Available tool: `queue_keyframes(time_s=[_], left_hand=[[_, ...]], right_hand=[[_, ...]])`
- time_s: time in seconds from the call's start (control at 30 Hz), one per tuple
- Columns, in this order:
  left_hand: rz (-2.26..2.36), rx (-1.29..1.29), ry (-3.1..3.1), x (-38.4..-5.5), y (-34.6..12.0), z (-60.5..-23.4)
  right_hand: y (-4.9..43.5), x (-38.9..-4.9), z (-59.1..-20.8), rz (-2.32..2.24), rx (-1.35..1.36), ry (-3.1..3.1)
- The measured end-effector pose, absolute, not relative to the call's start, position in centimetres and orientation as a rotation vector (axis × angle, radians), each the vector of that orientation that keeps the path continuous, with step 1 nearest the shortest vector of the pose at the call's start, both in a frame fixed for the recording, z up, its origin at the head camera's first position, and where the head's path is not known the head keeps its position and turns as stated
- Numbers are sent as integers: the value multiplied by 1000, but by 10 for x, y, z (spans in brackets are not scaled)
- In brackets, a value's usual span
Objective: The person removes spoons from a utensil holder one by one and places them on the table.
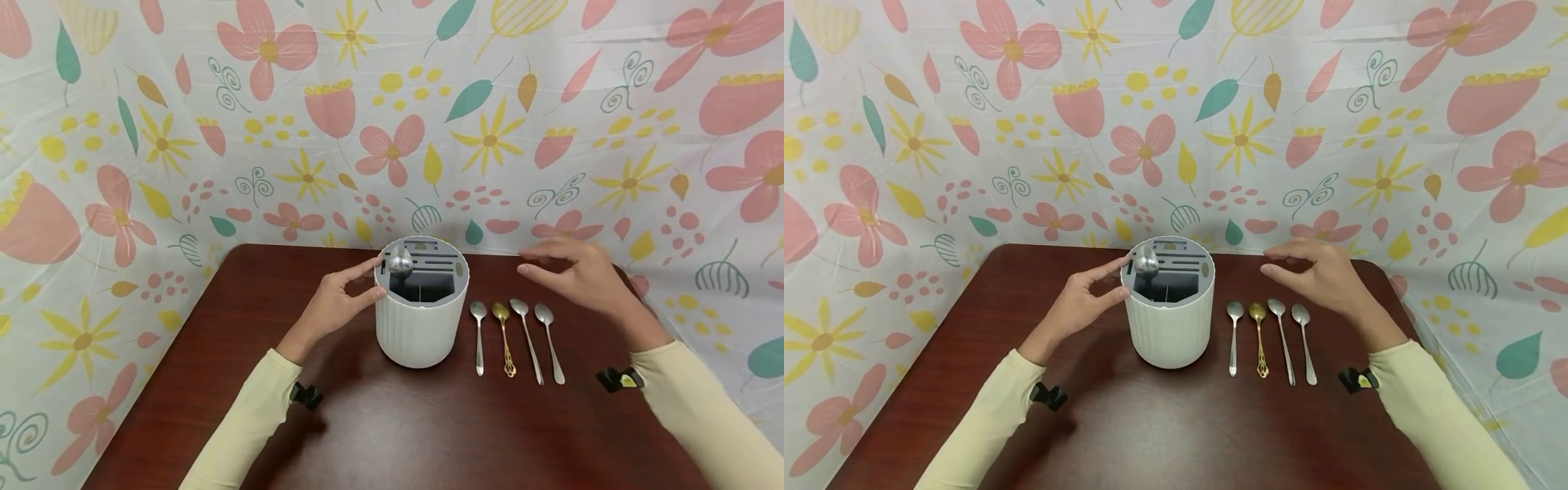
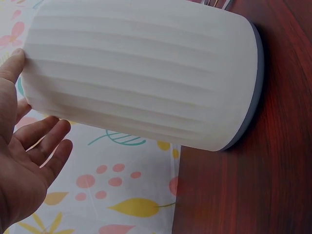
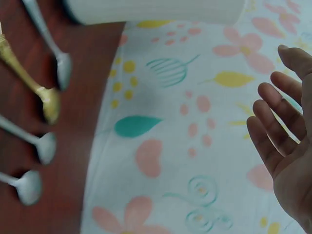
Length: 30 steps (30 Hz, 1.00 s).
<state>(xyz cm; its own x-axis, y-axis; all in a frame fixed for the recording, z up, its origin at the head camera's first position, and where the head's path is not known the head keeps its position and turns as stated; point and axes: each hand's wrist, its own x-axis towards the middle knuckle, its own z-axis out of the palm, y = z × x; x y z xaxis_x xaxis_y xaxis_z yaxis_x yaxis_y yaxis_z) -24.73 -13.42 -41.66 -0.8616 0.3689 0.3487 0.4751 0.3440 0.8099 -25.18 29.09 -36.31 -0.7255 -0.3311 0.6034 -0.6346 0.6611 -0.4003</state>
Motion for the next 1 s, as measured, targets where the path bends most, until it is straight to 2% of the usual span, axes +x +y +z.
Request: queue_keyframes(time_s=[0.4,0.73,1.0], left_hand=[[-1522,-775,-2508,-248,-134,-417],[-1521,-770,-2503,-248,-134,-417],[-1523,-768,-2507,-248,-134,-417]], right_hand=[[241,-270,-339,936,923,-2319],[198,-285,-339,1062,1126,-2215],[175,-293,-344,1097,1155,-2258]])
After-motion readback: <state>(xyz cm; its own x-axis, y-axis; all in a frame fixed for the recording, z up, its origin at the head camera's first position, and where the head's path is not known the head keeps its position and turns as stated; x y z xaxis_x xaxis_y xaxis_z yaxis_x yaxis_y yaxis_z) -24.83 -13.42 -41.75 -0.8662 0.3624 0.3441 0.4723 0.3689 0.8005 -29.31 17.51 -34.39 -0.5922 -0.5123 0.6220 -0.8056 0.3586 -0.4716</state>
